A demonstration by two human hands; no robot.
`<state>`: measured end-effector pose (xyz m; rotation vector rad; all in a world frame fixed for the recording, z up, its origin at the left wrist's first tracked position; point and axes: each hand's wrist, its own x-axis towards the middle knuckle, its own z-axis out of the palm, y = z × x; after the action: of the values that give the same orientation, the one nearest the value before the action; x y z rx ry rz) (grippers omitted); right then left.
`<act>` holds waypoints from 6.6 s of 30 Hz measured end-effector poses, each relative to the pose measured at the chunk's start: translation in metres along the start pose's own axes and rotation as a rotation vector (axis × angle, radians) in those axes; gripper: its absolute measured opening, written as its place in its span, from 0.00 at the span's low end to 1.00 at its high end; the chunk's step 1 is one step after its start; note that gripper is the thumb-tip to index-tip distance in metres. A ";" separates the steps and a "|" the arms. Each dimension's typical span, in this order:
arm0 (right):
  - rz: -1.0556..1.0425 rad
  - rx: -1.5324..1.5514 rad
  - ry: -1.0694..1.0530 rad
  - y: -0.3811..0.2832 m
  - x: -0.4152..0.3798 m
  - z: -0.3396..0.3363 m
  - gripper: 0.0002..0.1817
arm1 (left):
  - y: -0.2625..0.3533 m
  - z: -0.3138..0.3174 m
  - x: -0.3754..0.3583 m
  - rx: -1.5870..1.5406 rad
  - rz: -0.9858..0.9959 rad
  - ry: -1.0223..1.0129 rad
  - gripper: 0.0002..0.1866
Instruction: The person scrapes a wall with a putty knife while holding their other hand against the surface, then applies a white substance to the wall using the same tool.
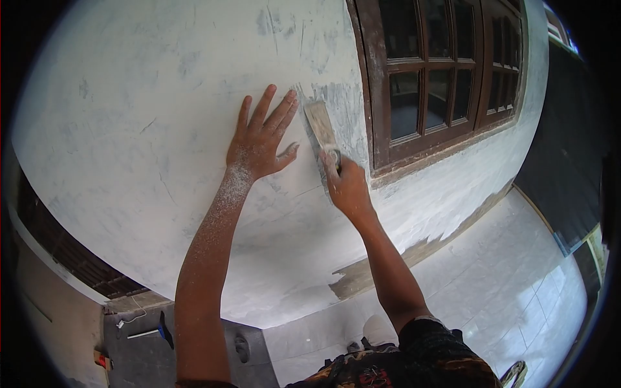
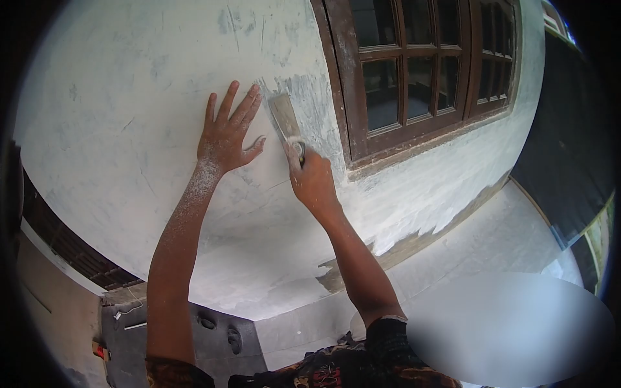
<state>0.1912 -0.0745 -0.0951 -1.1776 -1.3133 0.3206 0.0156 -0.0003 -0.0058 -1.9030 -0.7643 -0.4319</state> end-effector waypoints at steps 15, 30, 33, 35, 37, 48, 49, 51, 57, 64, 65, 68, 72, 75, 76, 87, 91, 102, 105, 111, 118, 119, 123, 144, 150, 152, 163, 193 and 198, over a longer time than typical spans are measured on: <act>-0.002 -0.043 0.028 0.001 0.004 -0.006 0.29 | 0.000 0.000 0.000 -0.030 -0.011 0.006 0.45; -0.023 -0.001 0.032 -0.014 0.021 -0.007 0.29 | 0.000 0.000 -0.001 -0.006 -0.002 0.005 0.44; 0.028 -0.022 0.021 0.001 0.001 -0.009 0.29 | 0.000 0.000 0.000 -0.009 -0.001 -0.003 0.44; 0.073 -0.042 0.003 0.005 0.000 -0.008 0.27 | -0.001 0.001 0.000 -0.011 -0.010 -0.011 0.44; -0.008 -0.050 0.035 0.005 0.011 -0.006 0.31 | 0.000 0.001 -0.001 -0.005 -0.003 -0.005 0.44; 0.027 -0.009 0.023 -0.005 0.009 -0.011 0.28 | 0.001 0.002 -0.002 -0.032 0.006 0.005 0.43; 0.017 0.013 0.006 -0.015 0.018 -0.013 0.27 | 0.000 0.002 -0.001 -0.036 0.017 0.011 0.42; -0.004 0.024 0.025 -0.008 0.019 -0.008 0.27 | 0.001 0.003 -0.002 -0.028 0.026 0.007 0.41; 0.078 -0.031 0.005 0.003 -0.004 -0.011 0.23 | 0.000 0.003 -0.001 0.007 0.049 -0.002 0.40; -0.005 0.039 0.047 0.006 0.013 -0.005 0.29 | 0.001 0.004 -0.001 -0.030 0.047 -0.013 0.41; 0.022 0.013 0.037 0.012 0.005 -0.005 0.29 | 0.000 0.003 -0.002 -0.026 0.045 -0.016 0.41; 0.049 -0.020 0.025 0.016 0.007 -0.006 0.28 | 0.001 0.005 0.000 0.013 0.047 -0.009 0.41; -0.055 0.040 0.041 -0.003 0.029 -0.010 0.28 | 0.001 0.005 -0.001 0.038 0.056 -0.009 0.41; 0.023 -0.004 0.052 0.007 0.014 -0.012 0.28 | 0.000 0.003 0.000 0.012 0.051 -0.011 0.41; 0.024 -0.002 0.051 0.012 0.008 -0.011 0.28 | 0.000 0.002 -0.001 -0.030 0.045 -0.030 0.41; -0.009 0.005 0.025 0.024 0.006 -0.008 0.27 | 0.000 0.004 -0.001 -0.008 0.048 -0.021 0.41; 0.012 -0.013 0.008 0.016 0.018 -0.009 0.26 | 0.000 0.005 -0.001 -0.023 0.050 -0.003 0.41; -0.016 -0.018 0.002 -0.001 0.022 -0.012 0.27 | 0.002 0.002 -0.002 0.011 0.037 -0.001 0.42; -0.018 -0.003 -0.019 -0.011 0.029 -0.014 0.28 | 0.001 0.002 -0.001 0.012 0.029 0.001 0.43; -0.036 0.039 0.009 0.015 0.009 -0.003 0.27 | 0.000 0.002 0.000 0.050 0.019 -0.005 0.44; -0.059 0.023 -0.023 0.002 0.020 -0.009 0.28 | 0.001 0.002 -0.001 0.008 0.010 -0.010 0.45; -0.057 0.026 -0.006 0.009 0.009 -0.006 0.26 | 0.001 0.002 -0.001 0.005 0.012 -0.009 0.45; -0.079 -0.051 -0.012 0.003 0.021 -0.009 0.27 | 0.002 0.000 -0.001 0.081 0.007 -0.021 0.44; 0.041 -0.094 0.013 0.014 0.020 -0.023 0.31 | 0.000 0.000 -0.002 -0.017 0.001 0.017 0.44; -0.021 -0.064 -0.007 0.008 0.024 -0.030 0.31 | 0.001 0.001 -0.001 -0.023 0.004 0.013 0.44; -0.002 -0.110 -0.017 0.026 0.010 -0.023 0.30 | 0.001 0.000 -0.001 -0.020 0.009 0.022 0.44; -0.064 0.005 -0.018 0.040 -0.005 -0.001 0.27 | 0.001 0.002 -0.001 -0.002 0.017 0.047 0.42; 0.055 0.000 -0.042 0.103 -0.058 0.015 0.24 | 0.053 0.042 -0.049 -0.051 0.048 0.006 0.36; 0.071 0.002 -0.107 0.109 -0.060 0.006 0.24 | 0.079 0.050 -0.074 -0.076 0.009 -0.037 0.36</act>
<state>0.2125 -0.0705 -0.2179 -1.2214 -1.3649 0.4411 0.0127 -0.0026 -0.1246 -1.9892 -0.7735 -0.4262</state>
